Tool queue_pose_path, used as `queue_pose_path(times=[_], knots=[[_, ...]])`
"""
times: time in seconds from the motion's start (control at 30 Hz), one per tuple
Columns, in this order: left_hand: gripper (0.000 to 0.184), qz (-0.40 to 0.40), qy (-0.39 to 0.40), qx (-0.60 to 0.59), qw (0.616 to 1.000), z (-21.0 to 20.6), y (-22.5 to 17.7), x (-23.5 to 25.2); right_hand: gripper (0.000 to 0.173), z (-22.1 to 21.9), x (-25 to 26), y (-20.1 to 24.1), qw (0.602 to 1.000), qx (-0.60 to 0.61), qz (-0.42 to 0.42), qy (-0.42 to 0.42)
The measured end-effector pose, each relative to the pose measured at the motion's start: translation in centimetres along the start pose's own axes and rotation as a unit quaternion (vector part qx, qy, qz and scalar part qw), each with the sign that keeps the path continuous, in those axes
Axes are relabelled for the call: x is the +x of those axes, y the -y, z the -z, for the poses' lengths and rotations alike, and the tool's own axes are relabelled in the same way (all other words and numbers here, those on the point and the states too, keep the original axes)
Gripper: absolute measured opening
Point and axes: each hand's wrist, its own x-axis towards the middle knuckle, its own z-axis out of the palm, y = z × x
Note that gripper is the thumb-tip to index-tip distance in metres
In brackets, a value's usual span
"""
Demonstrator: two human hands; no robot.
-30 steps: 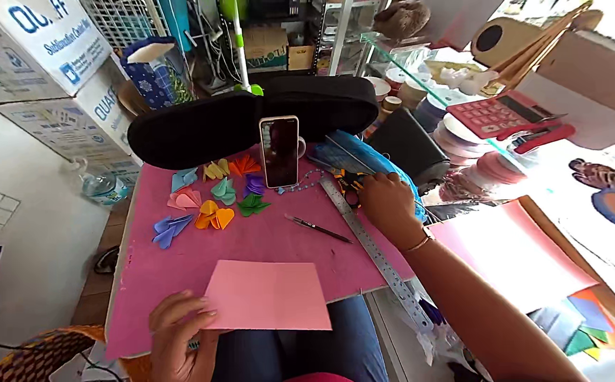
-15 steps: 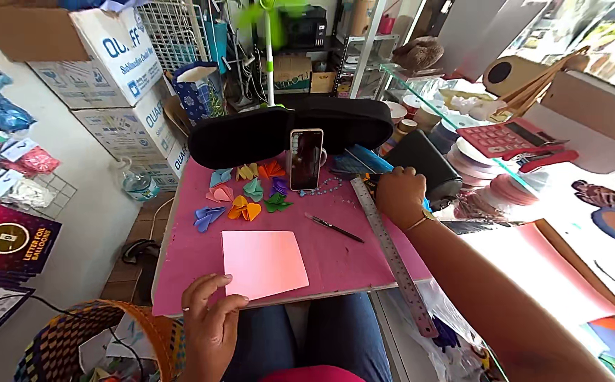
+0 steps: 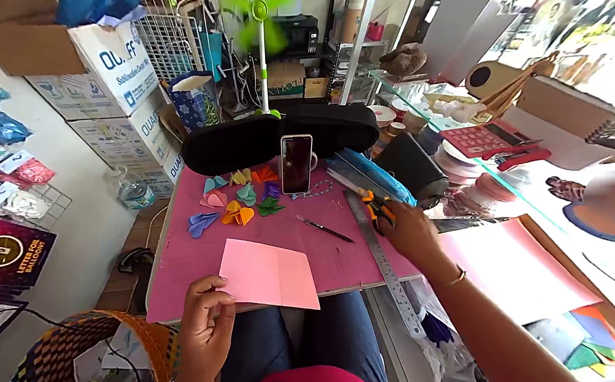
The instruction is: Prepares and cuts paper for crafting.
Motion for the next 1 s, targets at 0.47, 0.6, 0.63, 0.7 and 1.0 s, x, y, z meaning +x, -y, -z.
queue_pose_path(times=[0.47,0.6,0.63,0.7,1.0], knots=[[0.028,0.146,-0.001,-0.298,0.943,-2.1,1.5,0.4,0.034,-5.9,-3.5,0.2,0.987,0.028,0.156,-0.029],[0.019,0.157,-0.006,-0.217,0.963,-2.4,2.0,0.2,0.036,-5.7,-1.6,0.4,0.983,0.041,0.177,-0.038],[0.024,0.163,-0.007,-0.214,0.963,-2.5,2.1,0.1,0.037,-5.4,-1.0,0.5,0.985,0.045,0.168,-0.022],[0.035,0.180,-0.006,-0.210,0.961,-2.8,2.0,0.3,0.038,-5.1,-0.2,0.2,0.985,0.064,0.161,-0.012],[0.052,0.183,0.120,-0.316,0.923,-4.4,-0.2,4.4,0.035,-5.6,-7.3,4.2,0.833,0.502,0.231,0.031]])
